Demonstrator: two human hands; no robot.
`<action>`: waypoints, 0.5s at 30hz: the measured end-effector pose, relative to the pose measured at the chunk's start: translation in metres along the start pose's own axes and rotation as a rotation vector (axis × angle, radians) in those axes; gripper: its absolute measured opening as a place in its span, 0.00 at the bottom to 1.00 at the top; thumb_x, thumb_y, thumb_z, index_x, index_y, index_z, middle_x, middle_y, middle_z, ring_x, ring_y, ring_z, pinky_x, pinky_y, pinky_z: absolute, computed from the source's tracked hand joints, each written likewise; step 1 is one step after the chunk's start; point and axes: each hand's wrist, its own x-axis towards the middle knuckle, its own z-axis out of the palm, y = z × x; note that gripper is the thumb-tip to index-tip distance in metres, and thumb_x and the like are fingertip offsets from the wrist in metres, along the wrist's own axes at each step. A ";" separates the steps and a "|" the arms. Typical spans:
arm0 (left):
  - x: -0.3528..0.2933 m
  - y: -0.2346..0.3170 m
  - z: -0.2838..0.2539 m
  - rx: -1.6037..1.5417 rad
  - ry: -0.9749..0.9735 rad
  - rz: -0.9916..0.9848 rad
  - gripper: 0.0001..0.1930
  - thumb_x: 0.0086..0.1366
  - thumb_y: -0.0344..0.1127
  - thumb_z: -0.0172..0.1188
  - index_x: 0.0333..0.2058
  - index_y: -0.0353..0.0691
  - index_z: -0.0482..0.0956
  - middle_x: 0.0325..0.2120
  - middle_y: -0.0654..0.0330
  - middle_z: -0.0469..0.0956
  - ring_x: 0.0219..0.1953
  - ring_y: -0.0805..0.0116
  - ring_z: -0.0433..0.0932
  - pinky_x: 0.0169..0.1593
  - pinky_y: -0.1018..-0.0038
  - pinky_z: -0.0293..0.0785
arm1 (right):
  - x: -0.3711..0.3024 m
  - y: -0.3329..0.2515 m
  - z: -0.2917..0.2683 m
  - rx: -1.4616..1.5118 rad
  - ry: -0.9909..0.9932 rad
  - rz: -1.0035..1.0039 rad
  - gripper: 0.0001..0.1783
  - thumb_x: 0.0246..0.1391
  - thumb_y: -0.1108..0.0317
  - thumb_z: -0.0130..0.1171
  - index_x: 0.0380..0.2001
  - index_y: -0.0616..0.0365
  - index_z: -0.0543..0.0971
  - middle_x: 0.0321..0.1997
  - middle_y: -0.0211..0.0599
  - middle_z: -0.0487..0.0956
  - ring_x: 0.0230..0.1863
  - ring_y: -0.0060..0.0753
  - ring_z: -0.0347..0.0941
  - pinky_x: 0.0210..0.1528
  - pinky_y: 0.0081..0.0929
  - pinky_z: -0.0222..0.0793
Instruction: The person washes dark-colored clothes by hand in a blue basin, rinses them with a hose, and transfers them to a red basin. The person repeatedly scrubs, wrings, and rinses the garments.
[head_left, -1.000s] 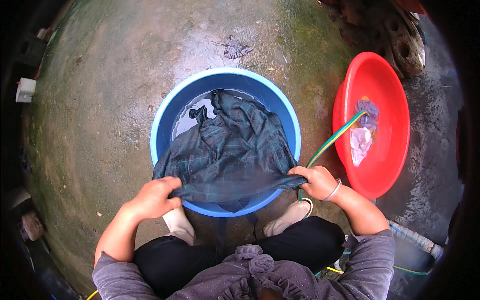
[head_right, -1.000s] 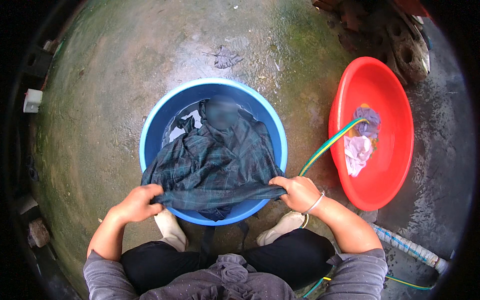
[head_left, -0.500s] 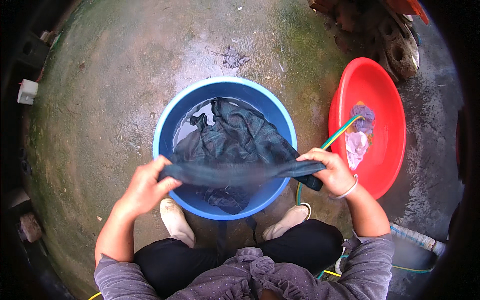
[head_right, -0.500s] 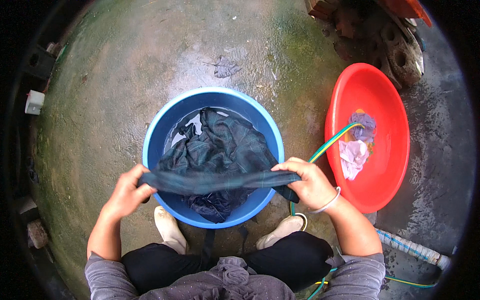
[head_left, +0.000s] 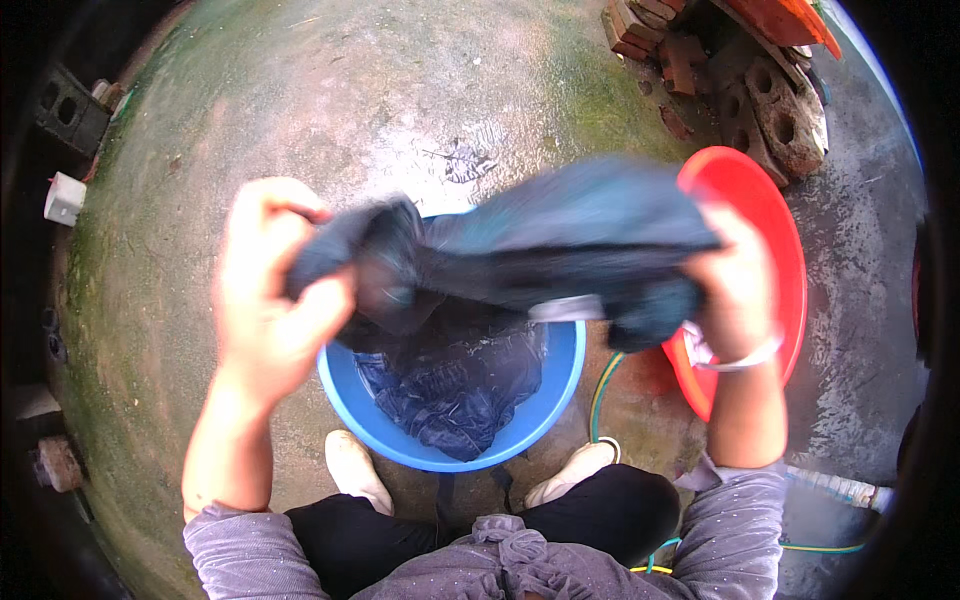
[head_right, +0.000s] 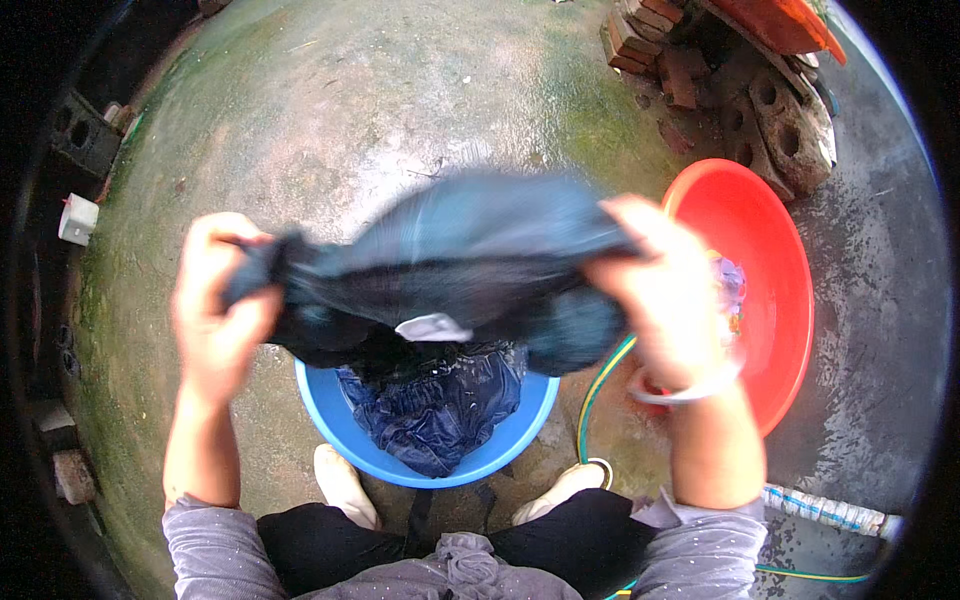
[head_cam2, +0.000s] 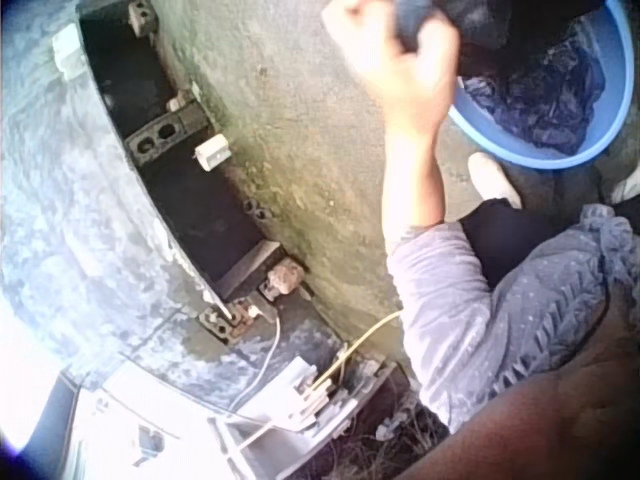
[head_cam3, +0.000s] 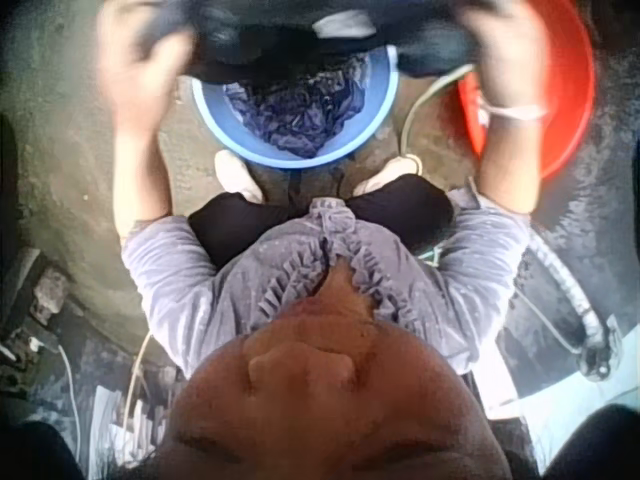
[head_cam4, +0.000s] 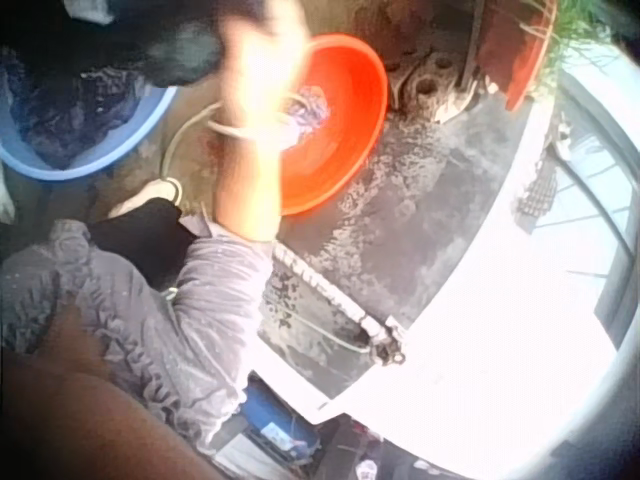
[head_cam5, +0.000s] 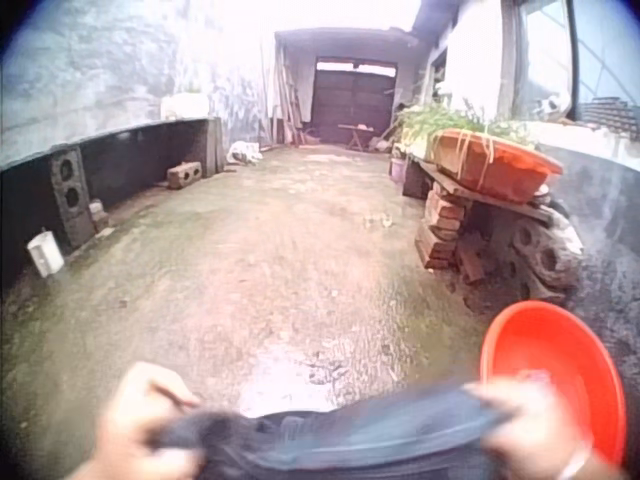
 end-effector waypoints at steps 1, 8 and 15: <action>-0.015 -0.025 0.019 0.134 -0.115 -0.017 0.11 0.37 0.28 0.54 0.23 0.32 0.66 0.34 0.52 0.64 0.37 0.60 0.66 0.42 0.71 0.64 | 0.004 0.025 0.025 -0.270 -0.047 0.044 0.15 0.37 0.76 0.46 0.33 0.61 0.73 0.30 0.39 0.72 0.35 0.40 0.69 0.43 0.26 0.61; -0.088 -0.089 0.167 0.317 -0.467 -0.320 0.29 0.45 0.28 0.54 0.50 0.49 0.63 0.52 0.50 0.57 0.56 0.50 0.54 0.55 0.56 0.51 | -0.012 0.210 0.152 -0.713 -0.167 0.055 0.34 0.38 0.68 0.57 0.53 0.42 0.62 0.60 0.42 0.51 0.60 0.51 0.45 0.56 0.50 0.47; -0.118 -0.127 0.213 0.416 -0.580 -0.384 0.26 0.48 0.42 0.54 0.49 0.59 0.64 0.51 0.55 0.59 0.53 0.53 0.56 0.53 0.46 0.49 | -0.025 0.259 0.192 -0.833 -0.233 0.090 0.36 0.40 0.59 0.58 0.55 0.44 0.59 0.55 0.46 0.57 0.59 0.53 0.46 0.54 0.58 0.42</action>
